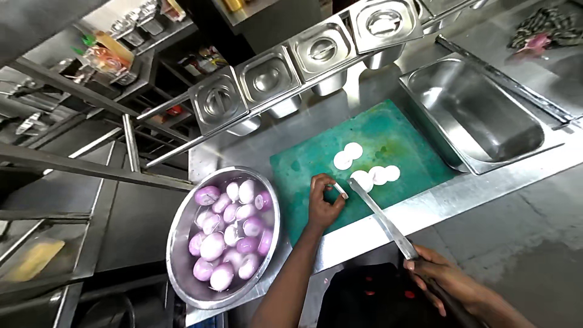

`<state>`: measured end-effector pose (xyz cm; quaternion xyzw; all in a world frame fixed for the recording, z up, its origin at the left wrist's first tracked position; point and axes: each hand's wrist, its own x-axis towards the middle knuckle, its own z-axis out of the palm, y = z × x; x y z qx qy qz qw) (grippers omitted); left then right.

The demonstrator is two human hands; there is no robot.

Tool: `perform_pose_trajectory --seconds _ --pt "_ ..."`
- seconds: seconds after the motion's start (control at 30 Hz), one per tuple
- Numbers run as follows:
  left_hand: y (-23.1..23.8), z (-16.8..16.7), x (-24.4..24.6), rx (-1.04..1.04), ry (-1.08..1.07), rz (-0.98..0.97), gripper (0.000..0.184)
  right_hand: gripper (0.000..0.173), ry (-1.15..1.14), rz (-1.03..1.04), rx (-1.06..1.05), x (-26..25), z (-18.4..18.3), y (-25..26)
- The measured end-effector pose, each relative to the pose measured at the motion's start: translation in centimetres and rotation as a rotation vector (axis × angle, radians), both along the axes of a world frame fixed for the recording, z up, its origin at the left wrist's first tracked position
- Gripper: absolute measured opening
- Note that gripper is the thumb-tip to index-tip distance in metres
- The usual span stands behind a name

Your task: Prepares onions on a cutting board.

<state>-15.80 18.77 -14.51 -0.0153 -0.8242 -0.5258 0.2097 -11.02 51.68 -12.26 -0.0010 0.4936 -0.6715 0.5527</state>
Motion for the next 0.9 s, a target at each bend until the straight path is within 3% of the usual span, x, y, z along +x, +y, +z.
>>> perform_pose_trajectory --seconds 0.33,0.53,0.7,0.8,0.9 --pt "0.3 0.0 0.2 -0.024 -0.009 0.024 0.039 0.029 0.334 0.255 0.347 -0.1 -1.0 0.9" --pt "0.0 0.5 0.2 0.047 -0.021 0.030 0.046 0.025 0.333 0.199 0.218 -0.9 -0.8 1.2" --pt "1.1 1.1 -0.6 0.106 -0.038 0.082 0.063 0.019 0.290 0.028 0.034 -1.8 -0.2 4.1" --pt "2.6 2.9 -1.7 -0.159 -0.131 0.116 0.073 0.019 0.269 -0.073 -0.056 -1.7 -0.2 5.3" --pt "5.2 6.4 -3.4 -0.635 -0.458 0.009 0.071 0.018 0.256 -0.143 -0.071 -1.5 -0.4 6.1"
